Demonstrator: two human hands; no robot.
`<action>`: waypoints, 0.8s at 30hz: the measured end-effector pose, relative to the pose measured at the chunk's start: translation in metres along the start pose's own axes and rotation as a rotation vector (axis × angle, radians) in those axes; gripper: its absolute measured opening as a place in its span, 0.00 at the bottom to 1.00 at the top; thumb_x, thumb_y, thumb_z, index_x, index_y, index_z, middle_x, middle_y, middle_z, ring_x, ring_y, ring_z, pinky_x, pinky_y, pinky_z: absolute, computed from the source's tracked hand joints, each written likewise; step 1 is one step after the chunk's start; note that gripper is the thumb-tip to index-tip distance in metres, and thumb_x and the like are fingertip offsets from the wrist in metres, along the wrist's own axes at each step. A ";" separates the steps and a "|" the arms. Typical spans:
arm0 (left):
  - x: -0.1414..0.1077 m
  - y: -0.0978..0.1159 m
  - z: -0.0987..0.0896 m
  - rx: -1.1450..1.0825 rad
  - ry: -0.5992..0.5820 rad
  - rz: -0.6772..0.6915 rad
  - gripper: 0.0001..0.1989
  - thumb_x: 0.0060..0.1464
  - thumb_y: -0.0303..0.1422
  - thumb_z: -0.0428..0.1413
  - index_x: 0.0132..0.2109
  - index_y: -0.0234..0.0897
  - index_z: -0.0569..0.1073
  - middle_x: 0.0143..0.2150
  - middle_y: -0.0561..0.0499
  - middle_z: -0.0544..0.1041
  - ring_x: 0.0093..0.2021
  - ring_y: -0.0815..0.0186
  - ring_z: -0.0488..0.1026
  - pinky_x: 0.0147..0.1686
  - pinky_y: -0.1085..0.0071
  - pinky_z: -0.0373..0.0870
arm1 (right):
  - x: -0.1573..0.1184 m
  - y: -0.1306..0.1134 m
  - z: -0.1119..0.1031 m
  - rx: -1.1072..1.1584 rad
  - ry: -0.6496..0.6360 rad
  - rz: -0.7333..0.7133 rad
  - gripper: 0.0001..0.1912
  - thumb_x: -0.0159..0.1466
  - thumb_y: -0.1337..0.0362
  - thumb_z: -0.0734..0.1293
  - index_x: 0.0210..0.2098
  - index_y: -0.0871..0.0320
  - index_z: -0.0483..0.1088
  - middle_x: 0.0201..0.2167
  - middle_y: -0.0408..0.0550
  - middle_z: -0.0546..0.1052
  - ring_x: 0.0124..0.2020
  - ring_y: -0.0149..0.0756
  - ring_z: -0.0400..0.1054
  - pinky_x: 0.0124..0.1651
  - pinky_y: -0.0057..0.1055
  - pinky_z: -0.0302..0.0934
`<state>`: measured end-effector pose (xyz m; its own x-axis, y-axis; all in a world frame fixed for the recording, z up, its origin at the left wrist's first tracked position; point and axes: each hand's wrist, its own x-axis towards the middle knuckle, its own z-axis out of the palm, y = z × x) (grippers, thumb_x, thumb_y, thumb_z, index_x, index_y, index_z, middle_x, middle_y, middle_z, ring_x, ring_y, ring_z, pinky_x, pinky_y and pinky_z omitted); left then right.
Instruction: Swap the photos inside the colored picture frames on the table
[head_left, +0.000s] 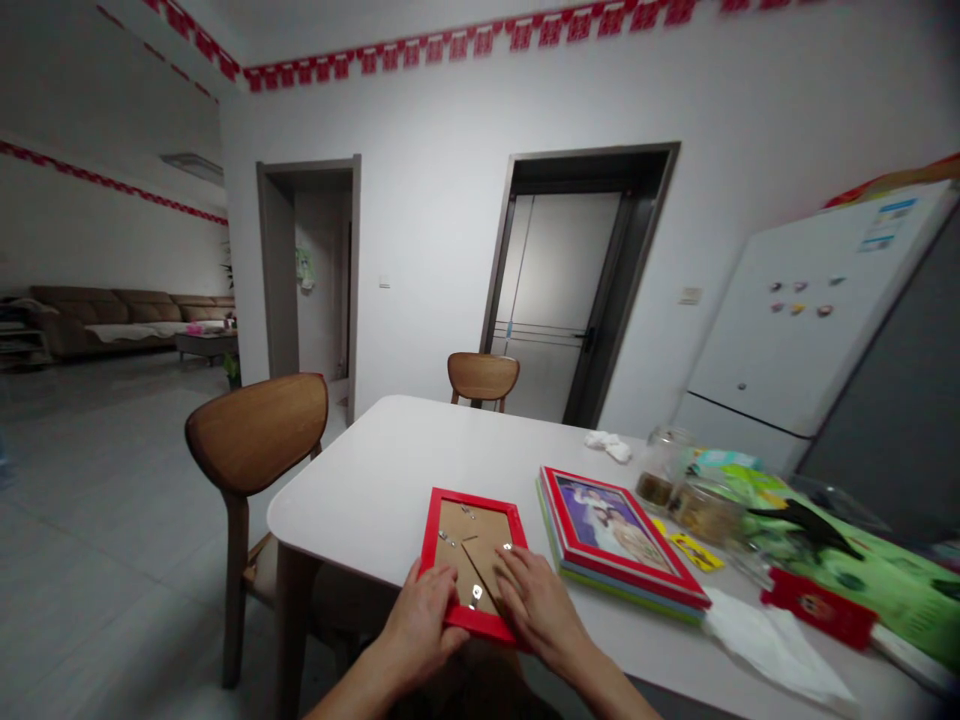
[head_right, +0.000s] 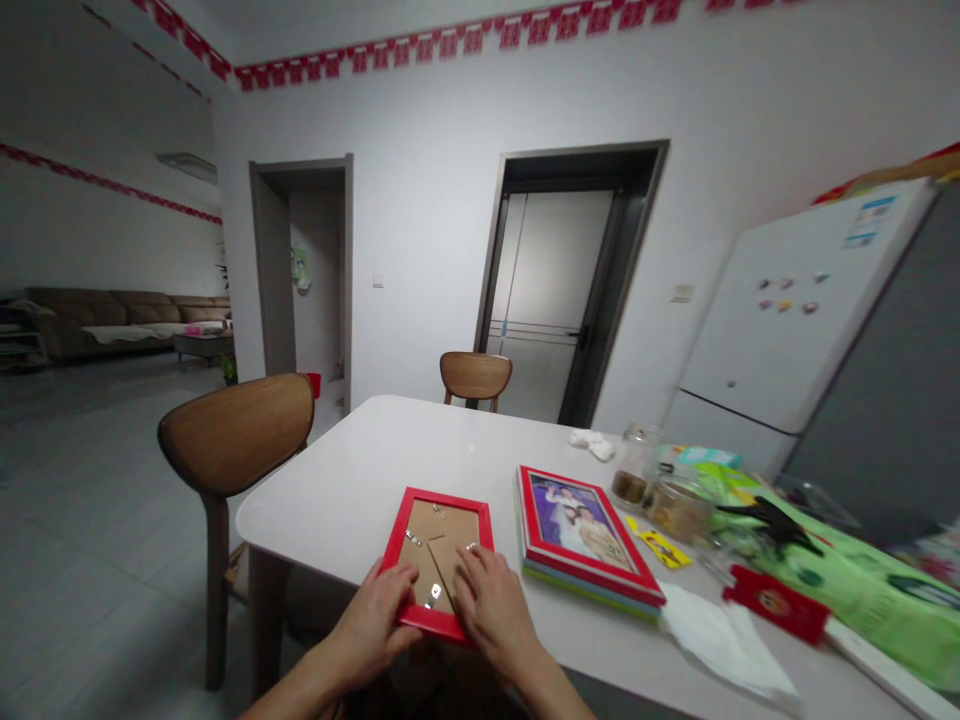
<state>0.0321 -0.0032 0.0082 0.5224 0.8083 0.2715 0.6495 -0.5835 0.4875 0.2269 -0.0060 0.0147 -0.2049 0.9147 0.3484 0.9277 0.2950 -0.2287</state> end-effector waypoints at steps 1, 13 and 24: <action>-0.001 -0.001 0.000 0.001 0.004 0.008 0.27 0.43 0.31 0.56 0.52 0.29 0.60 0.49 0.41 0.68 0.53 0.58 0.60 0.56 0.58 0.43 | 0.005 0.005 0.001 -0.035 0.012 0.054 0.19 0.59 0.61 0.53 0.47 0.57 0.64 0.46 0.54 0.67 0.46 0.40 0.59 0.47 0.35 0.51; -0.005 0.000 0.002 0.014 0.030 0.009 0.27 0.44 0.31 0.55 0.53 0.30 0.60 0.51 0.40 0.67 0.53 0.58 0.59 0.56 0.57 0.44 | 0.022 0.014 0.006 -0.087 -0.069 0.148 0.18 0.60 0.63 0.51 0.28 0.60 0.69 0.35 0.52 0.68 0.36 0.34 0.62 0.41 0.26 0.52; -0.011 0.004 -0.001 0.005 -0.003 0.018 0.28 0.43 0.30 0.56 0.53 0.26 0.60 0.52 0.38 0.65 0.54 0.57 0.58 0.56 0.56 0.44 | 0.041 -0.025 0.019 0.067 -0.123 -0.007 0.18 0.60 0.64 0.51 0.43 0.56 0.67 0.43 0.51 0.68 0.44 0.37 0.58 0.46 0.31 0.49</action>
<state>0.0281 -0.0142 0.0079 0.5358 0.7975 0.2773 0.6427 -0.5982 0.4787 0.1894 0.0291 0.0178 -0.2516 0.9383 0.2373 0.9042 0.3153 -0.2880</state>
